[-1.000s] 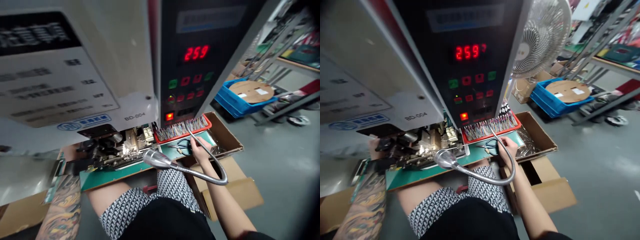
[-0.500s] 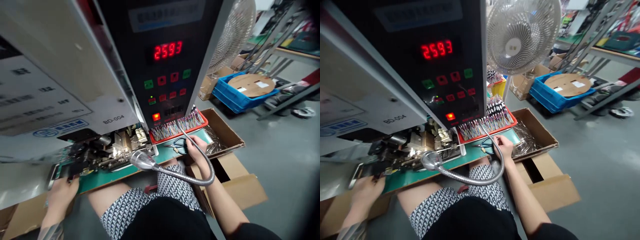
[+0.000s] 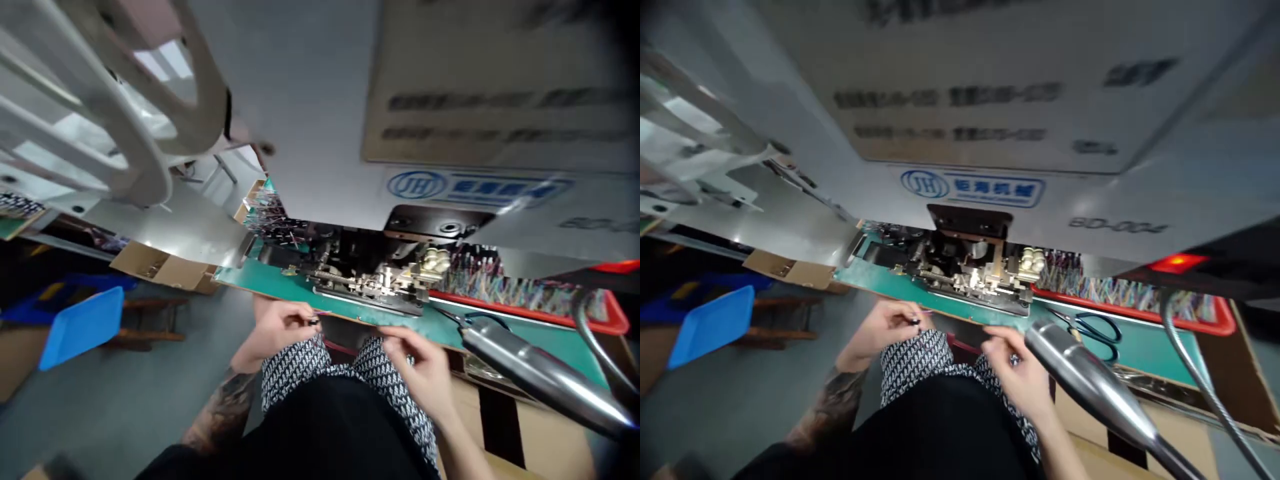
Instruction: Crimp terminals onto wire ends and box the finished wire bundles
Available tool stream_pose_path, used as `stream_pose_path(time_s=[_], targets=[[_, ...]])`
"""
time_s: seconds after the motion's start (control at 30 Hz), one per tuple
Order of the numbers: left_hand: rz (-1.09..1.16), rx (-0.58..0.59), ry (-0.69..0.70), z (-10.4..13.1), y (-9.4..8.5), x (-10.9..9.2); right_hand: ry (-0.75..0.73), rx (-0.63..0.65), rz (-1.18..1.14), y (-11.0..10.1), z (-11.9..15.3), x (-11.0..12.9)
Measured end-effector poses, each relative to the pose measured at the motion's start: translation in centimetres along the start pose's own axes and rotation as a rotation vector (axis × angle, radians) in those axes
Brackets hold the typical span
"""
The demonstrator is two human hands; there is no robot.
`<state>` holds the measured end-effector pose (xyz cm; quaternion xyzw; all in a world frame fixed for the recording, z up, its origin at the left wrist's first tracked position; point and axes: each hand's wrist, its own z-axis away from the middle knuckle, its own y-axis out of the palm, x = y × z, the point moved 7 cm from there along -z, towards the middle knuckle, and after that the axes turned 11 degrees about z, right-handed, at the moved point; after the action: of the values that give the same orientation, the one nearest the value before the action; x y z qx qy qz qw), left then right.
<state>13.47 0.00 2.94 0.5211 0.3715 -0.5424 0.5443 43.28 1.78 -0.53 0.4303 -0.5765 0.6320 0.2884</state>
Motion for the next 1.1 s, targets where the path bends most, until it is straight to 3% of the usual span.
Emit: stream_pose_path(time_s=[0.07, 0.13, 0.23, 0.37, 0.43, 0.63, 0.83, 0.93, 1.1], targets=[[0.155, 0.028, 0.026, -1.1, 3.0, 0.7, -0.014, 0.302, -0.100, 4.6, 0.0, 3.6], [0.252, 0.014, 0.047, -1.9, 4.7, 1.3, 0.006, 0.438, -0.156, 6.8, -0.2, 5.6], [0.347, -0.007, 0.047, -2.3, 5.4, 1.8, 0.075, 0.389, -0.207, 6.7, -0.9, 5.9], [0.407, -0.001, -0.028, -2.4, 5.5, 2.1, 0.114, 0.127, -0.197, 4.0, -2.1, 5.4], [0.396, 0.017, -0.065, -2.4, 5.8, 2.0, 0.165, 0.057, -0.209, 3.3, -2.6, 5.6], [0.319, 0.046, -0.074, -2.5, 6.4, 1.9, 0.227, 0.116, -0.362, 4.2, -3.8, 6.2], [0.374, 0.115, -0.168, -2.1, 5.9, 2.5, 0.191, 0.227, -0.273, 3.4, -4.6, 5.9], [0.417, 0.199, -0.214, -1.9, 6.1, 2.2, 0.071, 0.248, -0.135, 2.5, -5.1, 6.9], [0.419, 0.298, -0.293, -1.6, 6.8, 1.4, -0.480, -0.062, 0.241, 0.6, -4.5, 10.6]])
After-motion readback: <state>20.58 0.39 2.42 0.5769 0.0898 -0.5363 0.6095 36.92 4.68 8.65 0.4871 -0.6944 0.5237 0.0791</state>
